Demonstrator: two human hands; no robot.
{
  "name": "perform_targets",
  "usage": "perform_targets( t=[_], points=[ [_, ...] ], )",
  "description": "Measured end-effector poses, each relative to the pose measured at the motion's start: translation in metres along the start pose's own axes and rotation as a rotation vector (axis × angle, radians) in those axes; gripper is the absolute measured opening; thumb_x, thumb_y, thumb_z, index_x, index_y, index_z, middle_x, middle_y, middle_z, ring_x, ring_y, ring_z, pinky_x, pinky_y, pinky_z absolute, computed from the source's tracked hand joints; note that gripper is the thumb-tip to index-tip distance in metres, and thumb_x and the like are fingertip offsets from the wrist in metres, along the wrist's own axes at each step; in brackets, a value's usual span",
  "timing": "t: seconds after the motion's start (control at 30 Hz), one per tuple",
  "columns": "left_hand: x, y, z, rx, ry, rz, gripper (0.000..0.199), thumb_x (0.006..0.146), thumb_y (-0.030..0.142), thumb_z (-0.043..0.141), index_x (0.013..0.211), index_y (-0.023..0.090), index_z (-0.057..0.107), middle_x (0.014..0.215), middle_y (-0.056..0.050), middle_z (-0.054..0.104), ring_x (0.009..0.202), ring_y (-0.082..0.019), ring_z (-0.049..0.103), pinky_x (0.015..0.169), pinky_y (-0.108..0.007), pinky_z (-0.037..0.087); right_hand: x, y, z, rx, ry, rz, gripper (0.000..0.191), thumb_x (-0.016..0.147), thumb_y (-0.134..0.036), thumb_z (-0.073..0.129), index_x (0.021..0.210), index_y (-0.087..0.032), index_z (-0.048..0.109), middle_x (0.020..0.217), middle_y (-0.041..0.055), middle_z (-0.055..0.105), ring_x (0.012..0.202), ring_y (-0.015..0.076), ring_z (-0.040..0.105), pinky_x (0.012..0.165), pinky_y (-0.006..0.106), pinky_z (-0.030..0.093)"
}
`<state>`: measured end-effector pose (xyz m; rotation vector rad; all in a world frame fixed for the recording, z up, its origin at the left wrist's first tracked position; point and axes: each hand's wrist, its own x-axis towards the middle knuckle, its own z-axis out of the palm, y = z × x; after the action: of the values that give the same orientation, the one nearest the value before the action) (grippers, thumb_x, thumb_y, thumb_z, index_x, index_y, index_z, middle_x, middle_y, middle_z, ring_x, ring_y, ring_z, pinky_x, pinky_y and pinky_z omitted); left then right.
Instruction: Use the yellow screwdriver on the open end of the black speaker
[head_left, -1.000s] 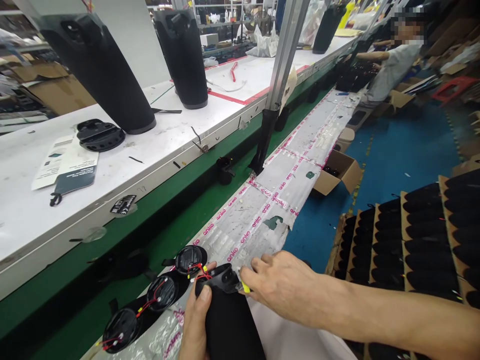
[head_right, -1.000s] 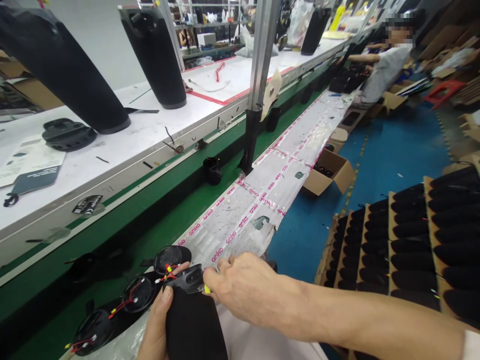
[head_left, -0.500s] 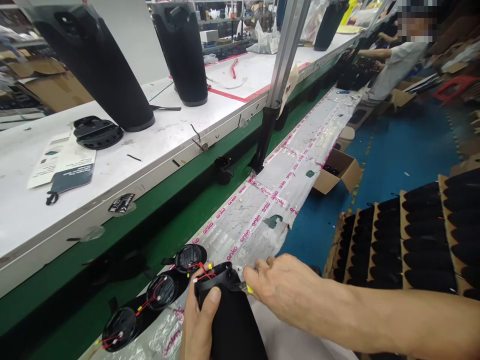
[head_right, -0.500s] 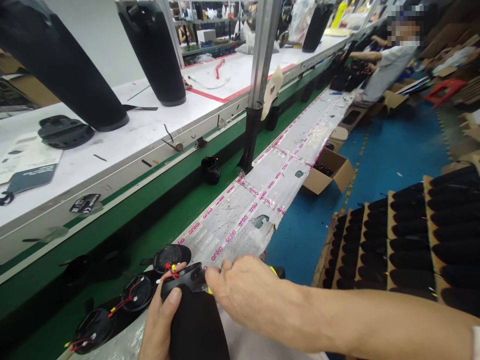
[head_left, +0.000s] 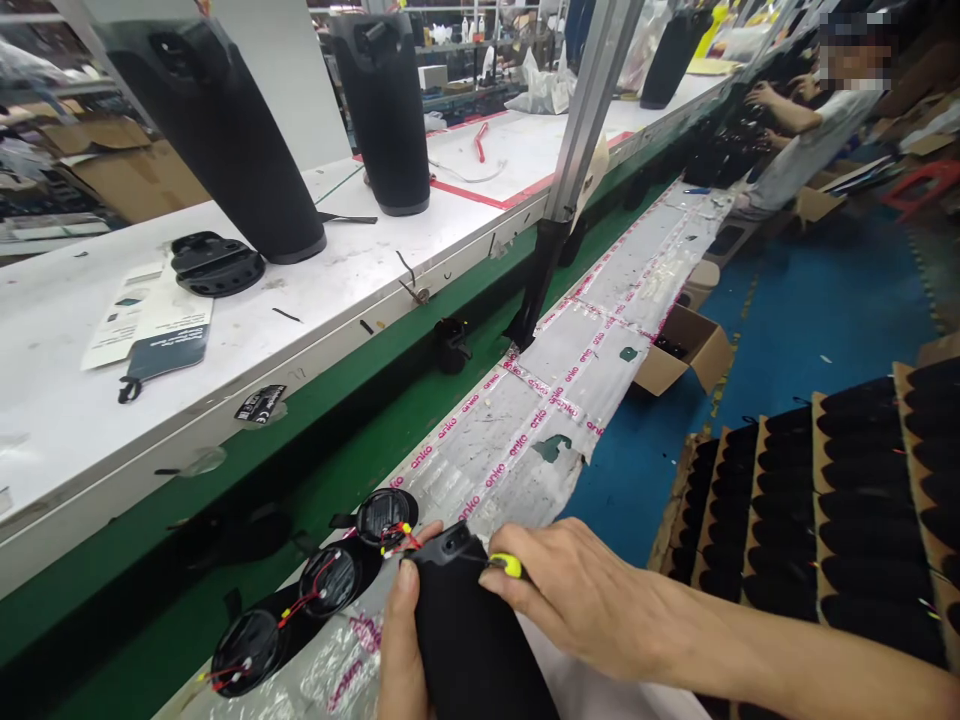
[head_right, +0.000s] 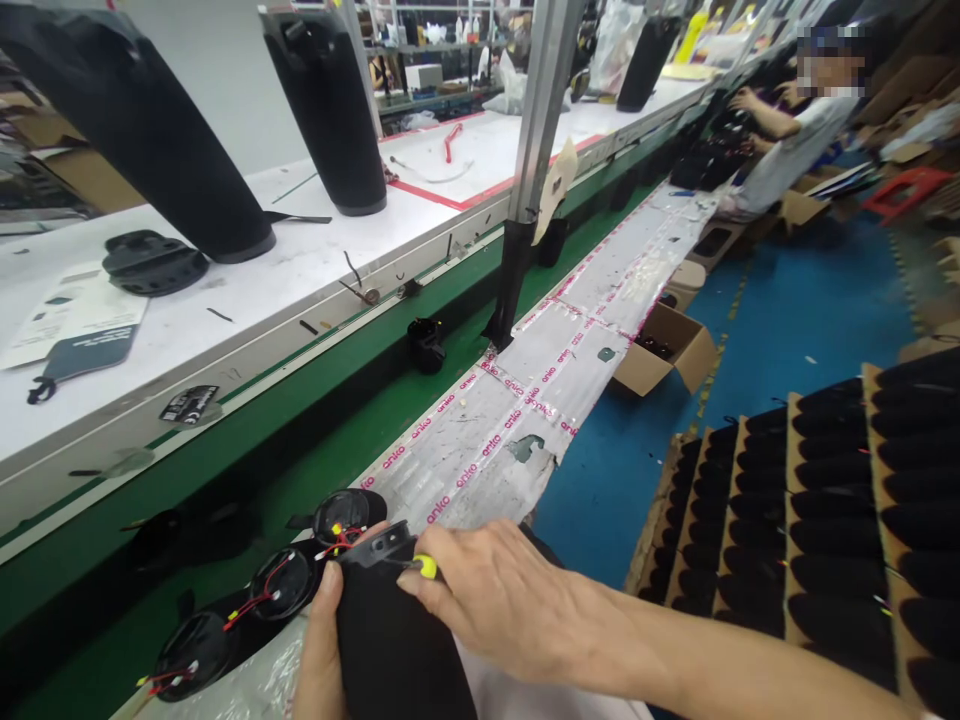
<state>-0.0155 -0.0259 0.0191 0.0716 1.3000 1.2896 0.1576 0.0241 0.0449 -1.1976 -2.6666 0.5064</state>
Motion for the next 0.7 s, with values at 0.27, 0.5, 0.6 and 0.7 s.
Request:
perform_targets(
  t=[0.27, 0.5, 0.6, 0.7],
  points=[
    [0.008, -0.001, 0.002, -0.136, 0.063, -0.131, 0.065, 0.093, 0.057, 0.061, 0.146, 0.020, 0.055, 0.107, -0.011, 0.079, 0.110, -0.034, 0.072, 0.099, -0.045, 0.056, -0.020, 0.010, 0.015, 0.123, -0.011, 0.155, 0.028, 0.110, -0.048, 0.038, 0.113, -0.029, 0.059, 0.088, 0.0006, 0.063, 0.079, 0.0195, 0.064, 0.076, 0.033, 0.052],
    [0.015, -0.008, -0.010, 0.073, -0.016, 0.030, 0.095, 0.062, 0.061, 0.087, 0.142, 0.020, 0.057, 0.117, -0.013, 0.076, 0.106, -0.039, 0.072, 0.089, -0.044, 0.059, -0.021, 0.006, 0.017, 0.288, -0.075, 0.257, 0.038, 0.110, -0.053, 0.029, 0.126, -0.031, 0.056, 0.103, 0.0033, 0.070, 0.087, 0.0209, 0.070, 0.083, 0.037, 0.059],
    [0.017, -0.008, -0.016, 0.162, -0.057, 0.094, 0.093, 0.064, 0.057, 0.087, 0.143, 0.023, 0.053, 0.120, -0.012, 0.075, 0.107, -0.037, 0.071, 0.084, -0.040, 0.058, -0.024, 0.012, 0.026, 0.318, -0.010, 0.273, 0.039, 0.109, -0.054, 0.034, 0.130, -0.031, 0.057, 0.110, 0.0044, 0.074, 0.090, 0.0208, 0.073, 0.083, 0.034, 0.060],
    [0.026, -0.009, -0.020, 0.261, -0.071, 0.167, 0.091, 0.068, 0.056, 0.084, 0.144, 0.022, 0.048, 0.116, -0.012, 0.076, 0.107, -0.036, 0.072, 0.091, -0.041, 0.056, -0.037, 0.027, 0.045, 0.357, 0.138, 0.202, 0.040, 0.106, -0.054, 0.038, 0.130, -0.031, 0.061, 0.123, 0.0060, 0.074, 0.104, 0.0233, 0.073, 0.091, 0.034, 0.059]
  ],
)
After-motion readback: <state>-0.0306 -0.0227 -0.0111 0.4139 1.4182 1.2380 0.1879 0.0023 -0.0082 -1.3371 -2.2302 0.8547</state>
